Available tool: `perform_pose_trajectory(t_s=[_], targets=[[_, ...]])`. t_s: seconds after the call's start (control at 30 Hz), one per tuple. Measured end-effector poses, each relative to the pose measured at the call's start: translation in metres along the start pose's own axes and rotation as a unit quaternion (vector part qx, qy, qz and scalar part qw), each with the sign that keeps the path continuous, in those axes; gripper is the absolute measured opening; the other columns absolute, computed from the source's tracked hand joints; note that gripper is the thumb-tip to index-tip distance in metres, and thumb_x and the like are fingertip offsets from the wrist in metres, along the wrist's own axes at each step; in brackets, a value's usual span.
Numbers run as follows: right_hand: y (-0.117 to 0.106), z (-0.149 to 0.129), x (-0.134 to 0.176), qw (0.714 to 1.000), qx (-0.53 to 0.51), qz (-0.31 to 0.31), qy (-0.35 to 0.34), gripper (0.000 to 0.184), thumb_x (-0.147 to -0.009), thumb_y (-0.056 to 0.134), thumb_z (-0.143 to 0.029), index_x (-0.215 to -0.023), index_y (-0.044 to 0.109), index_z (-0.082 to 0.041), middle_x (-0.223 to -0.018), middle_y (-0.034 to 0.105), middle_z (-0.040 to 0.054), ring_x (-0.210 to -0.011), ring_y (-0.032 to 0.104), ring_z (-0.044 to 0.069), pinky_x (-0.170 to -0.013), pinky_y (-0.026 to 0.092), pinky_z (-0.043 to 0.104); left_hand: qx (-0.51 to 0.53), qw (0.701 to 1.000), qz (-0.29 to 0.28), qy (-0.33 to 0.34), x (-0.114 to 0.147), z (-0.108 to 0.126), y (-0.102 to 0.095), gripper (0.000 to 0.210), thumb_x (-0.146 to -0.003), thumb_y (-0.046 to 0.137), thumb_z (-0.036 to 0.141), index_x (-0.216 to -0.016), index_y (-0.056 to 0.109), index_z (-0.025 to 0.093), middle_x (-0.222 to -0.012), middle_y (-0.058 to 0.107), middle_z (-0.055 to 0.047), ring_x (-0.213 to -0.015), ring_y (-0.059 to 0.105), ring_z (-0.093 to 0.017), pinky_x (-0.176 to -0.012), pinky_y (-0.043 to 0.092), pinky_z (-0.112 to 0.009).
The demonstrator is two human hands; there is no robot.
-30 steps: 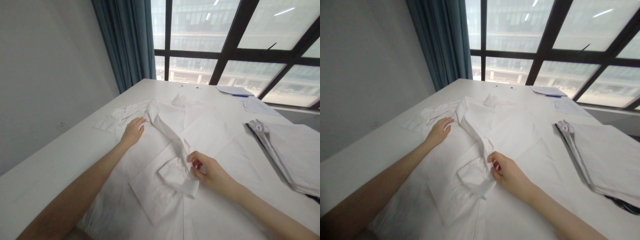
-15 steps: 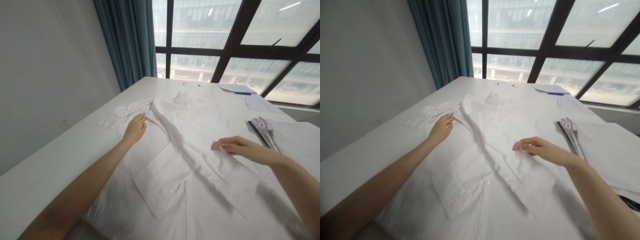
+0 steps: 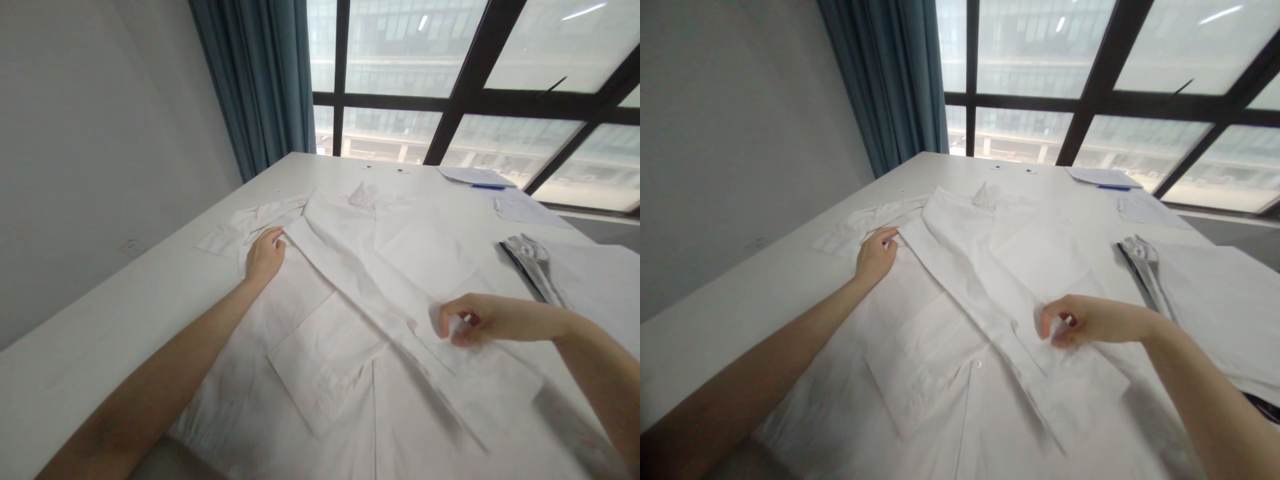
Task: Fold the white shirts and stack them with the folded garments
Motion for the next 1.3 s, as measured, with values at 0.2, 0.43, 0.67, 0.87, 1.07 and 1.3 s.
perform_pose_trajectory(t_s=[0.2, 0.43, 0.67, 0.87, 1.07, 1.3], targets=[[0.009, 0.009, -0.002, 0.999, -0.004, -0.030, 0.029, 0.023, -0.076, 0.069, -0.041, -0.091, 0.077, -0.026, -0.073, 0.065, 0.0022, -0.063, 0.058, 0.017, -0.056, 0.048, 0.026, 0.018, 0.999, -0.002, -0.042, -0.002, -0.008, 0.001, 0.032, -0.081, 0.046, 0.018, -0.099, 0.072, 0.015, -0.112, 0.072, -0.008, -0.106, 0.065, -0.023, -0.098, 0.049, -0.036], [-0.027, 0.039, -0.004, 0.976, 0.068, 0.194, 0.073, 0.038, -0.087, 0.053, -0.051, -0.104, 0.070, -0.023, -0.085, 0.072, 0.0074, -0.078, 0.068, 0.023, -0.068, 0.053, 0.034, 0.029, 0.998, -0.009, -0.060, -0.003, -0.010, 0.002, 0.025, -0.082, 0.047, 0.019, -0.095, 0.069, 0.017, -0.106, 0.072, -0.009, -0.100, 0.066, -0.023, -0.095, 0.049, -0.036], [-0.023, -0.005, -0.051, 0.957, 0.099, 0.267, -0.061, 0.027, -0.087, 0.051, -0.038, -0.102, 0.068, -0.023, -0.111, 0.068, 0.0079, -0.097, 0.066, 0.022, -0.082, 0.055, 0.035, 0.109, 0.993, -0.029, -0.043, -0.003, -0.014, 0.010, 0.032, -0.079, 0.054, 0.013, -0.111, 0.051, 0.020, -0.110, 0.068, -0.008, -0.108, 0.064, -0.021, -0.095, 0.049, -0.035], [-0.043, -0.054, -0.118, 0.927, 0.137, 0.319, -0.141, 0.032, -0.085, 0.053, -0.018, -0.115, 0.064, -0.024, -0.121, 0.062, 0.0093, -0.107, 0.063, 0.021, -0.091, 0.054, 0.037, 0.060, 0.994, -0.066, 0.066, -0.003, -0.004, 0.011, 0.044, -0.081, 0.050, 0.010, -0.123, 0.053, 0.020, -0.120, 0.064, -0.008, -0.114, 0.060, -0.022, -0.102, 0.044, -0.038], [-0.060, -0.083, -0.202, 0.916, 0.147, 0.359, -0.104, 0.035, -0.085, 0.060, -0.017, -0.120, 0.062, -0.015, -0.126, 0.061, 0.0162, -0.115, 0.058, 0.025, -0.102, 0.043, 0.041, 0.017, 0.992, -0.118, 0.033, -0.001, -0.003, 0.011, 0.045, -0.087, 0.048, 0.013, -0.131, 0.043, 0.023, -0.128, 0.061, -0.010, -0.119, 0.058, -0.026, -0.103, 0.042, -0.044], [-0.075, -0.080, -0.260, 0.901, 0.074, 0.417, -0.092, 0.041, -0.082, 0.053, -0.012, -0.122, 0.064, -0.017, -0.116, 0.068, 0.0128, -0.098, 0.063, 0.020, -0.093, 0.046, 0.036, 0.024, 0.995, -0.096, -0.023, -0.004, -0.012, 0.015, 0.040, -0.088, 0.054, 0.016, -0.124, 0.038, 0.022, -0.125, 0.064, -0.012, -0.111, 0.063, -0.027, -0.100, 0.042, -0.047]])
Point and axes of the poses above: each hand's wrist, its own x-axis away from the middle knuckle, its own y-axis out of the palm, z = x × y, the point moved 4 cm from there along -x, towards the middle knuckle
